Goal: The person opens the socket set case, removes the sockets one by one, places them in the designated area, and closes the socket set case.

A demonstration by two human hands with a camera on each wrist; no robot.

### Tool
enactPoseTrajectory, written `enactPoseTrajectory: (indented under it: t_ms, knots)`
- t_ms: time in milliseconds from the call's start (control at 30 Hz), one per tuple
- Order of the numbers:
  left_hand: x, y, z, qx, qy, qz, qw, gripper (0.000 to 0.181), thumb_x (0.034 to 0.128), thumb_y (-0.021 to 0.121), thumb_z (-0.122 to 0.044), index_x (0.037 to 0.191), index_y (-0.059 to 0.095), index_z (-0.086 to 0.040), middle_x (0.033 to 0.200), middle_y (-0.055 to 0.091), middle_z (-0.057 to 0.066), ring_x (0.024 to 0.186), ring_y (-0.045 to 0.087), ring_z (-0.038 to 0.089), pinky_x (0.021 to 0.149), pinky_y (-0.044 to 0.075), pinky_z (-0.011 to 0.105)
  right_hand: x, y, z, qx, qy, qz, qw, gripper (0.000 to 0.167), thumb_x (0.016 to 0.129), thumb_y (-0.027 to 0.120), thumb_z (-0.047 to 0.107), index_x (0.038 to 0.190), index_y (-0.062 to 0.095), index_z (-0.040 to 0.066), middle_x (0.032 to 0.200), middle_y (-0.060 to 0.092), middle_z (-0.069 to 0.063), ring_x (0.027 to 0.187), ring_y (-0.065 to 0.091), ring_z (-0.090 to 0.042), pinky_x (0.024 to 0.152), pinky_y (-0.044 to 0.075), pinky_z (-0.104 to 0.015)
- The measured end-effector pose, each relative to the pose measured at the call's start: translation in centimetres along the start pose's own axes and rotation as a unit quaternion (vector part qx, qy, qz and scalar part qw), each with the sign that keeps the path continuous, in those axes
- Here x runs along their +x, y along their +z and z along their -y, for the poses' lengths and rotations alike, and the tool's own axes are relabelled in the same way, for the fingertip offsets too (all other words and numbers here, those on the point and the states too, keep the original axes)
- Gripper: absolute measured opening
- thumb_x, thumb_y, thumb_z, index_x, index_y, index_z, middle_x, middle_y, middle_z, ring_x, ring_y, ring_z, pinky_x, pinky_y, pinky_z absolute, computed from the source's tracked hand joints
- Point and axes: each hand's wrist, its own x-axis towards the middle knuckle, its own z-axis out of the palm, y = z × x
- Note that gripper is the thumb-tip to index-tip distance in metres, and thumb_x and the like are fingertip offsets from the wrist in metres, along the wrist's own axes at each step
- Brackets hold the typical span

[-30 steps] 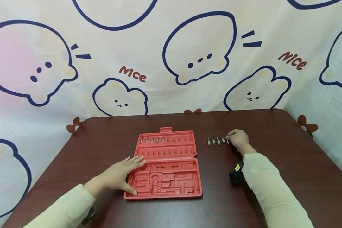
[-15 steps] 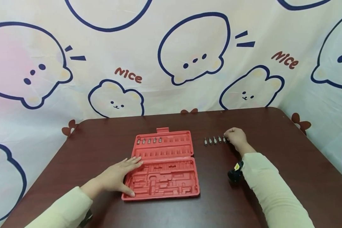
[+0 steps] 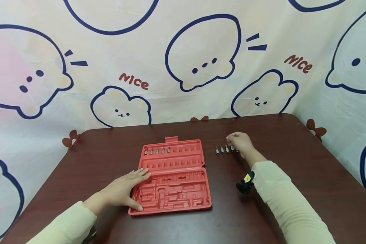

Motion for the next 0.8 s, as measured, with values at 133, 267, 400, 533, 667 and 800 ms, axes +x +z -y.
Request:
enactPoseTrajectory:
  t_ms: [133,267,400,533,667,800]
  knots:
    - [0.0,-0.1,0.0,0.004,0.001,-0.001,1.0000,0.102,0.0527,0.059,-0.071,0.134,0.034,-0.015,0.139,0.026,0.003,0.128,0.017,0.021,0.098,0.020,0.043,0.0,1.6,1.5,0.020,-0.004,0.026,0.9995,0.039,0.091,0.043,0.019,0.117,0.042,-0.010,0.115,0.046,-0.028,0.102,0.049,-0.032,0.084,0.040,-0.038]
    - [-0.1,-0.2,0.1,0.006,0.002,-0.003,1.0000,0.102,0.0527,0.058,-0.071,0.134,0.034,-0.015,0.139,0.025,0.003,0.128,0.017,0.021,0.099,0.020,0.042,0.0,3.3,2.6,0.043,-0.002,0.042,0.9982,0.037,0.090,0.044,0.018,0.116,0.043,-0.010,0.115,0.047,-0.028,0.103,0.048,-0.033,0.086,0.039,-0.039]
    - [-0.1,-0.2,0.1,0.006,0.004,-0.004,1.0000,0.101,0.0529,0.059,-0.071,0.134,0.034,-0.015,0.139,0.026,0.003,0.128,0.017,0.021,0.099,0.020,0.042,0.2,5.2,3.2,0.078,0.005,0.053,0.9956,0.034,0.089,0.046,0.016,0.113,0.045,-0.009,0.112,0.049,-0.026,0.101,0.049,-0.033,0.085,0.039,-0.039]
    - [0.0,-0.2,0.0,0.003,0.002,0.000,1.0000,0.101,0.0528,0.059,-0.071,0.134,0.034,-0.015,0.139,0.025,0.003,0.128,0.016,0.020,0.099,0.019,0.042,0.3,7.2,3.7,0.109,0.001,0.071,0.9914,0.032,0.089,0.047,0.016,0.109,0.048,-0.009,0.109,0.051,-0.026,0.097,0.050,-0.033,0.084,0.040,-0.040]
    - [0.0,-0.1,0.0,0.005,0.001,0.002,1.0000,0.102,0.0527,0.059,-0.071,0.134,0.034,-0.014,0.139,0.026,0.003,0.128,0.016,0.020,0.099,0.019,0.041,0.2,9.0,4.3,0.117,-0.009,0.083,0.9896,0.030,0.087,0.050,0.016,0.106,0.051,-0.007,0.107,0.052,-0.025,0.092,0.052,-0.031,0.081,0.042,-0.038]
    - [0.0,-0.1,-0.1,0.008,0.000,0.001,1.0000,0.102,0.0527,0.059,-0.071,0.134,0.034,-0.014,0.139,0.026,0.003,0.128,0.016,0.020,0.099,0.020,0.041,0.3,10.5,4.9,0.119,-0.009,0.091,0.9887,0.027,0.086,0.051,0.014,0.105,0.052,-0.006,0.105,0.053,-0.024,0.090,0.053,-0.029,0.079,0.044,-0.036]
